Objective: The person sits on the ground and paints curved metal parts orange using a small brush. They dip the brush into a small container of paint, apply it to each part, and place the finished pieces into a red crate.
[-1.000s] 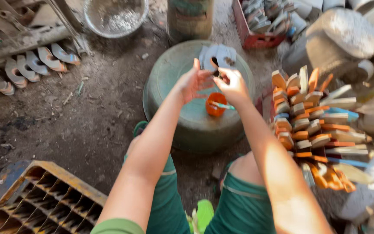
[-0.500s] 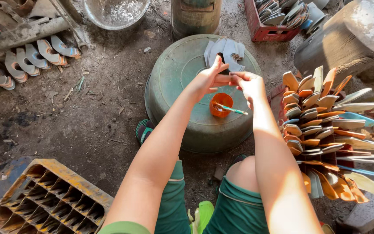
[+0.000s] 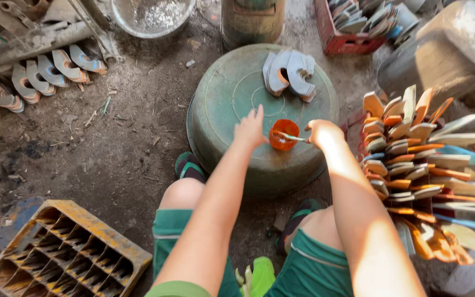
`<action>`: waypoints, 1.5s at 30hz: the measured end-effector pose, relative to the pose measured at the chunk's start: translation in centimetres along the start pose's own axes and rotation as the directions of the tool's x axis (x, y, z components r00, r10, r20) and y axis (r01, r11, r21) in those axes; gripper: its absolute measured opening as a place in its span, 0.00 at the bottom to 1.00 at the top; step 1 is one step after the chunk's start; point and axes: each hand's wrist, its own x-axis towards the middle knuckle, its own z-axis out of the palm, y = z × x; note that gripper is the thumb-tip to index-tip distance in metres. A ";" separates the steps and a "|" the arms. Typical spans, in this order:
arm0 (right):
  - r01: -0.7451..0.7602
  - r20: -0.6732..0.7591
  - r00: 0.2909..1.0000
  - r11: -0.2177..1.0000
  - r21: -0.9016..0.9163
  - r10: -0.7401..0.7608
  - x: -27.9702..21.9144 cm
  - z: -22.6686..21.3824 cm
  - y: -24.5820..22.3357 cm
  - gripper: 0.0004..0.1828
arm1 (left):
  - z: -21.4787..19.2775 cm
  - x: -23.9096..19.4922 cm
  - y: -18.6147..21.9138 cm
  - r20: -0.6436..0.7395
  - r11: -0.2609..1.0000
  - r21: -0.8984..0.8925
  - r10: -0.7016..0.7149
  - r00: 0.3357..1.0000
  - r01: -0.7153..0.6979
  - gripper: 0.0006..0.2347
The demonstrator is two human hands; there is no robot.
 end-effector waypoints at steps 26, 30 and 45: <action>0.354 -0.596 0.757 0.935 0.027 -0.269 -6.0 -3.8 0.9 0.09 | 10.4 -1.7 2.1 -0.321 0.906 -0.246 0.259 0.911 -0.344 0.59; 0.364 -0.502 0.813 0.930 0.042 -0.295 -6.8 -3.9 0.3 0.08 | 9.9 -1.7 2.7 -0.309 0.891 -0.345 0.189 0.932 -0.295 0.59; 0.181 -0.443 0.886 0.982 0.057 -0.138 -3.7 -0.4 -0.5 0.10 | 9.8 -0.8 4.2 -0.153 0.882 -0.463 0.015 0.988 -0.085 0.64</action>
